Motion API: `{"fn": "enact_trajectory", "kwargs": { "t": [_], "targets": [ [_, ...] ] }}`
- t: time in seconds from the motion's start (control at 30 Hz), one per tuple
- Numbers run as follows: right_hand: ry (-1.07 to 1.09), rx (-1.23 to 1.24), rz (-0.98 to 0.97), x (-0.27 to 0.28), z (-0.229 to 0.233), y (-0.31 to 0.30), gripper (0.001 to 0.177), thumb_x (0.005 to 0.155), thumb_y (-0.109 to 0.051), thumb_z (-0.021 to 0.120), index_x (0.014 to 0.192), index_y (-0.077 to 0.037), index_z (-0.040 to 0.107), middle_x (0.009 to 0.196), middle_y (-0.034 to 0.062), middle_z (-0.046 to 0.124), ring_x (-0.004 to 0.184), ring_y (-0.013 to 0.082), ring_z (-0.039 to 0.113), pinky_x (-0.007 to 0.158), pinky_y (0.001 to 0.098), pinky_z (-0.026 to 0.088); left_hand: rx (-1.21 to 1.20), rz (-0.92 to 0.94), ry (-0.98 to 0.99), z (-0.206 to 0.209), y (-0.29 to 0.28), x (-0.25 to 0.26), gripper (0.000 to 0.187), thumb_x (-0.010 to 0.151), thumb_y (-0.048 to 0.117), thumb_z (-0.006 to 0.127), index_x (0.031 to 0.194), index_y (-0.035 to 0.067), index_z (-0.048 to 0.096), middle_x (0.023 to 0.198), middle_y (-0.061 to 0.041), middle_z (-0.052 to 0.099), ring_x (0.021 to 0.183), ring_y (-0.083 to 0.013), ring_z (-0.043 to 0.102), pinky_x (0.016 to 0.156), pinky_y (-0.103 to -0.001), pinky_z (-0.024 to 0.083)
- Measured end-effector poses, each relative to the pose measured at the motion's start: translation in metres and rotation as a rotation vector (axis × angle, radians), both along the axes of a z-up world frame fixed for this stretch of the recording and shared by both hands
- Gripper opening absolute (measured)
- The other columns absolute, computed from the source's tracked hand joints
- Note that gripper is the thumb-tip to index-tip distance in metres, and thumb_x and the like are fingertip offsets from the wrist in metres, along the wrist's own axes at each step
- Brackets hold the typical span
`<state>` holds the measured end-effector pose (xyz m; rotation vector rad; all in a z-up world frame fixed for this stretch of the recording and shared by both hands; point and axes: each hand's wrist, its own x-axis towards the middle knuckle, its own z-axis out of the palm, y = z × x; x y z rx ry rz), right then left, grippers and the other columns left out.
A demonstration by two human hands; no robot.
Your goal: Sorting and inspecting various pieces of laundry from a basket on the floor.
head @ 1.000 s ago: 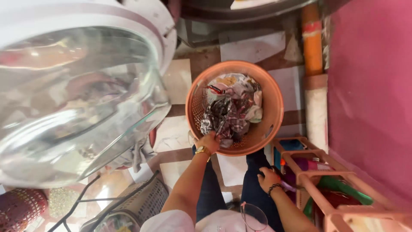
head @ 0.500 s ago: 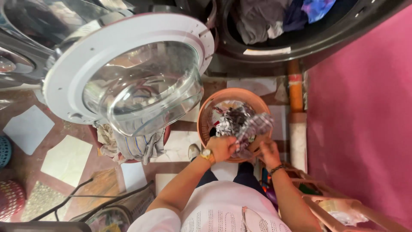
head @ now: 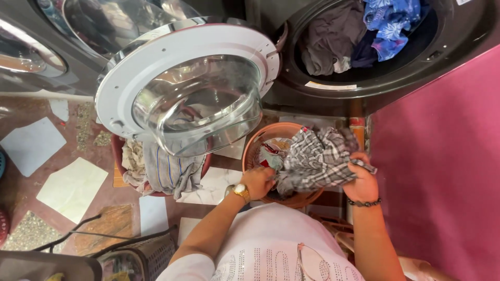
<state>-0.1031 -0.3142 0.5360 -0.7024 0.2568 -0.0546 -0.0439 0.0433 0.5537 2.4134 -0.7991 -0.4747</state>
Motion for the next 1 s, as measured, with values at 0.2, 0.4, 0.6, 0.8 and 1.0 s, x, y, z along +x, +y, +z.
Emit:
{"fn": "enact_trajectory", "kwargs": {
  "t": [0.2, 0.4, 0.6, 0.8, 1.0],
  "targets": [
    [-0.291, -0.023, 0.081, -0.004, 0.089, 0.009, 0.021, 0.089, -0.005, 0.060, 0.110, -0.003, 0.057, 0.108, 0.0175, 0.066, 0.105, 0.0309, 0.064, 0.091, 0.0440, 0.053, -0.461, 0.198, 0.176, 0.011, -0.023, 0.029, 0.071, 0.092, 0.041, 0.070, 0.145, 0.000, 0.046, 0.133, -0.025, 0.063, 0.125, -0.0359, 0.062, 0.105, -0.046, 0.051],
    [-0.454, -0.108, 0.051, -0.013, 0.117, 0.003, 0.023, 0.092, -0.013, 0.070, 0.103, 0.001, 0.056, 0.108, 0.0163, 0.065, 0.106, 0.0302, 0.065, 0.096, 0.0412, 0.053, -0.845, 0.561, 1.231, 0.070, -0.063, 0.052, 0.060, 0.092, 0.040, 0.065, 0.145, 0.019, 0.044, 0.130, -0.007, 0.063, 0.120, -0.0227, 0.059, 0.100, -0.048, 0.050],
    [-0.409, -0.296, -0.016, -0.024, 0.135, -0.002, 0.058, 0.098, -0.049, 0.078, 0.111, 0.006, 0.061, 0.116, 0.0170, 0.066, 0.111, 0.0263, 0.064, 0.106, 0.0407, 0.053, -1.177, 0.419, 1.088, -0.015, -0.047, 0.069, 0.013, 0.098, 0.011, 0.063, 0.109, 0.006, 0.065, 0.094, -0.005, 0.069, 0.086, -0.0179, 0.070, 0.082, -0.033, 0.058],
    [-0.316, -0.405, 0.035, -0.038, 0.091, -0.020, 0.062, 0.102, -0.049, 0.077, 0.120, 0.009, 0.062, 0.114, 0.0158, 0.069, 0.104, 0.0235, 0.065, 0.095, 0.0363, 0.051, -1.047, 0.345, 0.924, 0.023, -0.039, 0.059, 0.023, 0.102, 0.027, 0.062, 0.112, 0.006, 0.064, 0.107, -0.005, 0.071, 0.099, -0.0156, 0.067, 0.093, -0.031, 0.055],
    [-0.334, -0.423, 0.304, -0.013, 0.167, 0.061, 0.049, 0.096, -0.030, 0.070, 0.130, 0.004, 0.061, 0.127, 0.0121, 0.069, 0.120, 0.0200, 0.065, 0.108, 0.0363, 0.051, -0.930, 0.002, 0.810, 0.060, -0.081, 0.010, 0.035, 0.096, 0.027, 0.067, 0.125, 0.012, 0.055, 0.118, 0.007, 0.064, 0.112, -0.0070, 0.059, 0.099, -0.027, 0.049]
  ]
}}
